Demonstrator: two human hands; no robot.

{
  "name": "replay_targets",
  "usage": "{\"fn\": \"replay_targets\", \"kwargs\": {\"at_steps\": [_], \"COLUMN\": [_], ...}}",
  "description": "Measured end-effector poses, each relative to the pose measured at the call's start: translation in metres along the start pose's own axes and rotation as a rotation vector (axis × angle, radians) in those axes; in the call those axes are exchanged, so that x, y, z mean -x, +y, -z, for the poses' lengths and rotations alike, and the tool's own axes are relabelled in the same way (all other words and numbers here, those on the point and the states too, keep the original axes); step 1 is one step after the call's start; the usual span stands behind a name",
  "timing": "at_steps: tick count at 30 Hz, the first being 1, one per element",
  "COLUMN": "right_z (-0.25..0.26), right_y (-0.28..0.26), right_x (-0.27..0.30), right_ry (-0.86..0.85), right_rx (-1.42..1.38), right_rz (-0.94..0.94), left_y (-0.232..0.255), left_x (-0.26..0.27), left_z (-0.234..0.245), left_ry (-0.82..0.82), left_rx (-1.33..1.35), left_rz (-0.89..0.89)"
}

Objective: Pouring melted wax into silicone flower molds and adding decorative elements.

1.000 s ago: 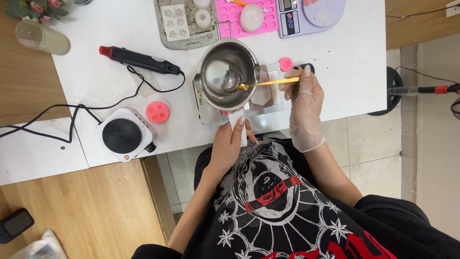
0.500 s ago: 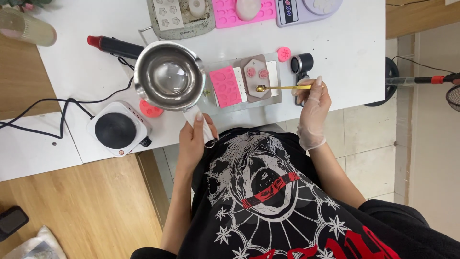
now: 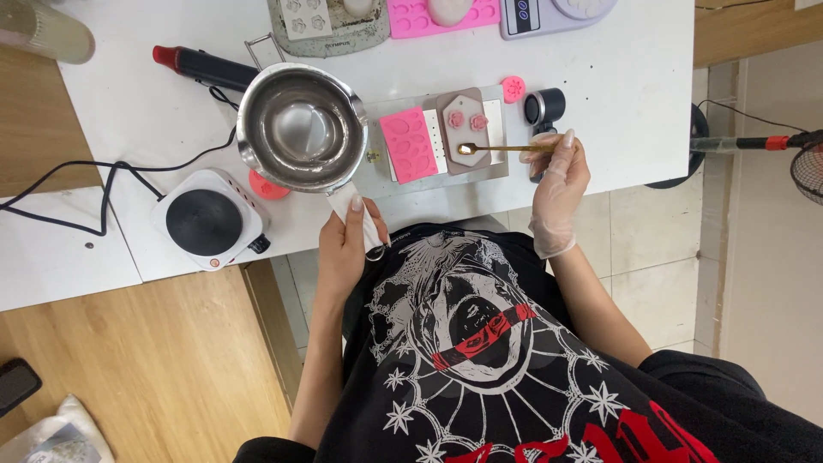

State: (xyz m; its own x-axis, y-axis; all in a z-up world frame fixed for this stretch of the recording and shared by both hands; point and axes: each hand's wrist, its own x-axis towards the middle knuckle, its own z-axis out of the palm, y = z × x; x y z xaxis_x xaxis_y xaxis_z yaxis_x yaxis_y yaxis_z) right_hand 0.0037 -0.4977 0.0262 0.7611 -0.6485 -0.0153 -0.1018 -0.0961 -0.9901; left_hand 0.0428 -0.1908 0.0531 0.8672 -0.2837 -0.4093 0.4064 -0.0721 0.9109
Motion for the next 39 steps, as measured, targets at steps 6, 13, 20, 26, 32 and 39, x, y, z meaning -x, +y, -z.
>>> {"fn": "replay_targets", "kwargs": {"at_steps": [6,13,20,26,32,39], "right_z": [-0.002,-0.004,-0.001,-0.014,-0.061,-0.085], "right_y": [-0.004,-0.009,-0.013,-0.039,-0.075,-0.077], "right_x": [0.003,0.005,-0.002,-0.01,-0.005,0.004], "right_ry": [0.001,0.004,0.042,0.047,-0.105,-0.303], "right_rx": [0.018,0.038,0.003,-0.137,-0.134,-0.01], "right_rz": [0.024,0.06,-0.022,-0.158,-0.128,-0.087], "left_y": [0.003,0.002,-0.002,-0.001,0.003,0.013], "left_x": [0.0,0.002,0.002,0.0,-0.001,0.0], "left_z": [-0.002,0.0,-0.002,-0.013,-0.028,-0.042], "left_ry": [-0.016,-0.011,-0.031,-0.077,-0.17,-0.196], "left_rx": [-0.035,-0.065,-0.036,0.02,0.02,-0.021], "left_rz": [-0.022,-0.02,-0.004,0.049,0.059,0.074]}}
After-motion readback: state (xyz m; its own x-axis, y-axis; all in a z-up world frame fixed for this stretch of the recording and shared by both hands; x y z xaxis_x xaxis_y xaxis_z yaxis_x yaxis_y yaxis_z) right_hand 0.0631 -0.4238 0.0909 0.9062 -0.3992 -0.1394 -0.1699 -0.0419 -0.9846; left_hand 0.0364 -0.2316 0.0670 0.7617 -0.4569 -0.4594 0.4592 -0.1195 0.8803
